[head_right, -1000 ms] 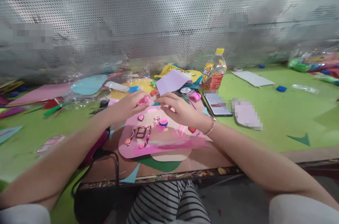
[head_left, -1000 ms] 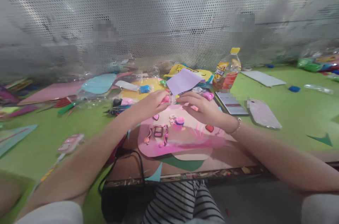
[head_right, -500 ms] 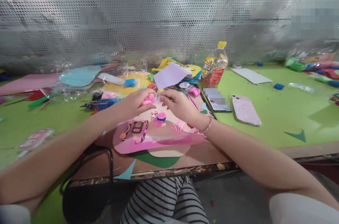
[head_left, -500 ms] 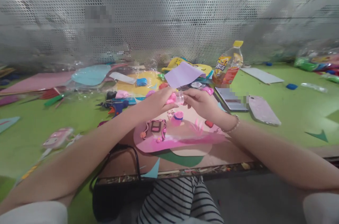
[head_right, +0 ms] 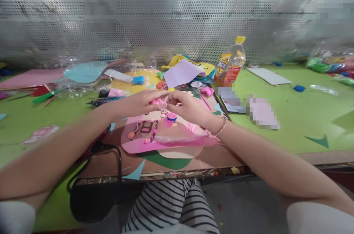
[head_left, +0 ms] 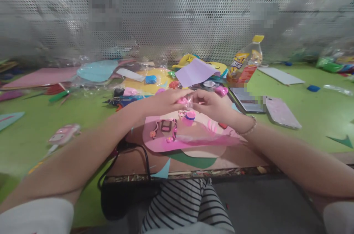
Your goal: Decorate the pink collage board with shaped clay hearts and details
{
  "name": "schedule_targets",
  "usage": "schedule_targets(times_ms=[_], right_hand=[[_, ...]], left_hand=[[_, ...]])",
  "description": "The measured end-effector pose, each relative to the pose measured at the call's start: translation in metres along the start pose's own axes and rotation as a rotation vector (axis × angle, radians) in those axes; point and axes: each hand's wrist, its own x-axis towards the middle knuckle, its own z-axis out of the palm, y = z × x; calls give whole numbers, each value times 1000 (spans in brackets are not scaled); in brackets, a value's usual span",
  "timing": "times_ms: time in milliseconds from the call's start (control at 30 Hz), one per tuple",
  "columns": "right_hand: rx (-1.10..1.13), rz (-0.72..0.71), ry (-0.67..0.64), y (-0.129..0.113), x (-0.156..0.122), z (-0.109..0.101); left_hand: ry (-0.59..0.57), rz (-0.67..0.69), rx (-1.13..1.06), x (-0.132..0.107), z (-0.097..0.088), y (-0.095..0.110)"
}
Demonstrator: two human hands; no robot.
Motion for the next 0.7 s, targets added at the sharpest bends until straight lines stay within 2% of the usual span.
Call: schedule_targets(times_ms=[133,233,500,633,700], right_hand=[[5,36,71,2,1,-1],[-26,31,114,3,2,-3],[-121,50,-101,7,2,-4],[-19,102,-184,10,2,-8],[112,134,-175,13,3,-11]], left_hand=[[30,-21,-10,-3,-3,-5],[54,-31,-2,0,2,-4],[-6,-21,31,3,12,-1],[-11,-5,23,1,8,-7],[14,-2,14,0,7,-11]])
